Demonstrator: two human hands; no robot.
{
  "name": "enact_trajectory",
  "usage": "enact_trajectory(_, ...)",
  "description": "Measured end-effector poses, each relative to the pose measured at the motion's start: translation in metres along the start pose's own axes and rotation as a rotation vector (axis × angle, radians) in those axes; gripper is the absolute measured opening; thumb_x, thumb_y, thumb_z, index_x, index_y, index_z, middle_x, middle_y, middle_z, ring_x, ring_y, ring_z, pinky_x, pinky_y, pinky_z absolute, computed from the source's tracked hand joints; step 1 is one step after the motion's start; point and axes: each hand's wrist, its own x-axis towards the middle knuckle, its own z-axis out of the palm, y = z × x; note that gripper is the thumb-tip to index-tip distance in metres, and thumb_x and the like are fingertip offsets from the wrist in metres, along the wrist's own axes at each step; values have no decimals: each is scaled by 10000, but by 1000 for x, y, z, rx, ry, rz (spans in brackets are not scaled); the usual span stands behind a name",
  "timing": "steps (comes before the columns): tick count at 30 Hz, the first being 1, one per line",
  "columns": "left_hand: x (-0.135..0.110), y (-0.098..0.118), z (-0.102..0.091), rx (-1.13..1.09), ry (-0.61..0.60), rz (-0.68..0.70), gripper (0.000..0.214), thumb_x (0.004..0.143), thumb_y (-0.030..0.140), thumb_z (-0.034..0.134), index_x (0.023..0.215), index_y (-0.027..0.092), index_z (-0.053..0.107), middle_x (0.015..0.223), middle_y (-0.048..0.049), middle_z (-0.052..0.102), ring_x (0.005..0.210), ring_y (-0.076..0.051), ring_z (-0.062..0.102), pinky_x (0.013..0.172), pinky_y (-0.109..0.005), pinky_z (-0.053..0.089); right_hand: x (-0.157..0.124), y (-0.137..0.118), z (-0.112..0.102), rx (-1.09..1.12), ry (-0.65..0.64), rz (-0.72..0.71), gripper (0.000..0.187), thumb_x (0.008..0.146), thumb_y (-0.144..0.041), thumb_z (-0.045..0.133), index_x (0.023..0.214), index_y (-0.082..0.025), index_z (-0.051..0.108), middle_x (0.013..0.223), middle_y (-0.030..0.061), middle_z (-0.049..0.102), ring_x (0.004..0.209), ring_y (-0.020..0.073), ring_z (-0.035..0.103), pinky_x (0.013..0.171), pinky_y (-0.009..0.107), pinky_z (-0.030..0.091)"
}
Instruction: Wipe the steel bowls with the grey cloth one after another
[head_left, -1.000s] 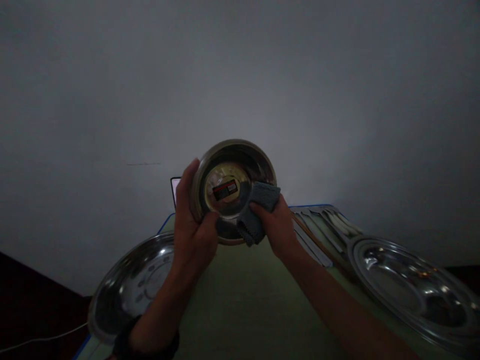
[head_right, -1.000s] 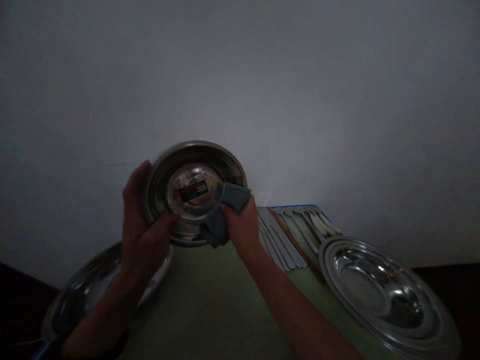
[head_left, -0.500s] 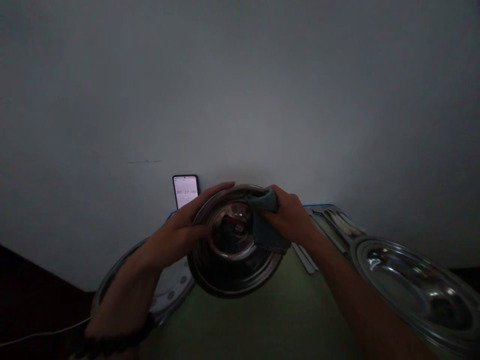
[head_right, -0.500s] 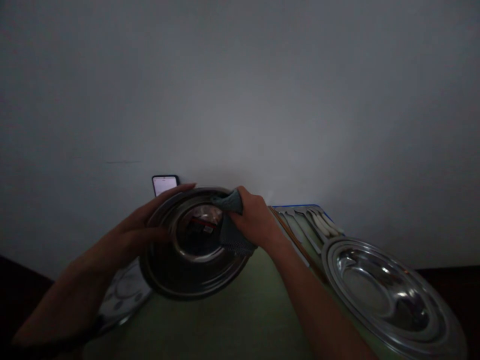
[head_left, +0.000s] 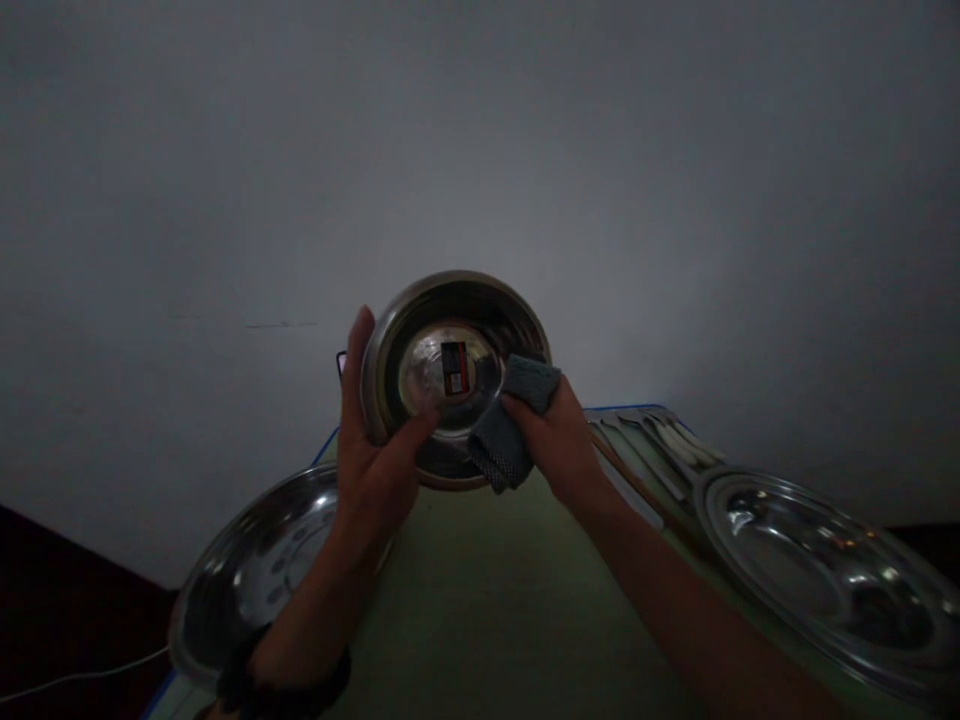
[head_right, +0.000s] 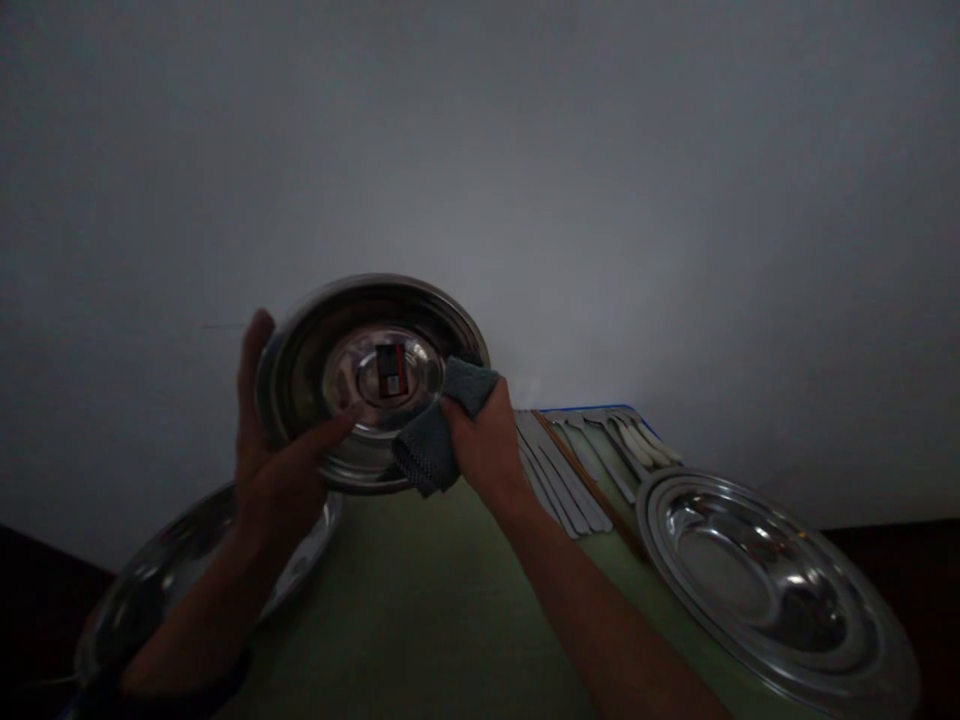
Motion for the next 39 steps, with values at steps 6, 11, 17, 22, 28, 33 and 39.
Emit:
enact_trajectory(6, 11, 3, -22, -181, -511, -308, 744, 663, 29, 617, 1325, 355, 523, 1245, -8, 649, 1144, -293, 597, 1002, -457, 470, 15, -3, -24, -346, -211, -323, 150, 716, -257, 633, 799, -221, 514, 729, 2, 606, 700, 185, 560, 616, 280, 380)
enact_trajectory(11, 13, 3, -27, -44, -404, -331, 580, 732, 139, 627, 1279, 325, 574, 1264, -48, 634, 1137, -322, 596, 987, -538, 455, 10, -6, -23, -386, -218, -383, 88, 757, -269, 608, 812, -222, 558, 720, 17, 629, 693, 191, 575, 610, 286, 376)
enact_trajectory(17, 1, -1, -4, -51, -123, 90, 678, 773, 246, 685, 1377, 393, 413, 1498, -1, 387, 1363, -295, 355, 1102, -448, 346, 13, 10, -7, 120, -31, -8, 256, 749, -358, 592, 937, -185, 586, 943, 83, 672, 873, 226, 615, 762, 366, 476)
enact_trajectory(22, -8, -1, 14, 94, -6, 165, 823, 794, 202, 656, 1446, 437, 211, 1549, 64, 266, 1435, -249, 182, 1169, -444, 210, -7, 10, 13, 323, -64, 90, 346, 732, -349, 619, 1043, -204, 568, 1050, 77, 663, 972, 218, 615, 825, 370, 493)
enact_trajectory(28, 4, -2, 2, 313, 51, -1, 556, 711, 50, 576, 1207, 303, 590, 1147, 11, 664, 1089, -285, 593, 990, -503, 459, -1, 12, 6, 65, -37, 87, 358, 662, -322, 697, 966, -185, 568, 977, 86, 665, 898, 237, 612, 781, 371, 475)
enact_trajectory(33, 12, 8, -7, 329, -392, -29, 531, 706, 46, 493, 1172, 261, 631, 1060, -17, 704, 1079, -285, 604, 945, -479, 480, 19, 14, -18, -249, -38, -143, 204, 675, -307, 684, 781, -201, 544, 727, 21, 627, 695, 197, 578, 604, 283, 396)
enact_trajectory(39, 17, 11, -29, 218, -694, -245, 617, 703, 46, 512, 1269, 283, 578, 1133, -19, 696, 1035, -272, 639, 885, -414, 528, 10, -2, -21, -439, -205, -386, 130, 750, -282, 648, 845, -207, 601, 720, 24, 656, 692, 193, 607, 597, 270, 358)
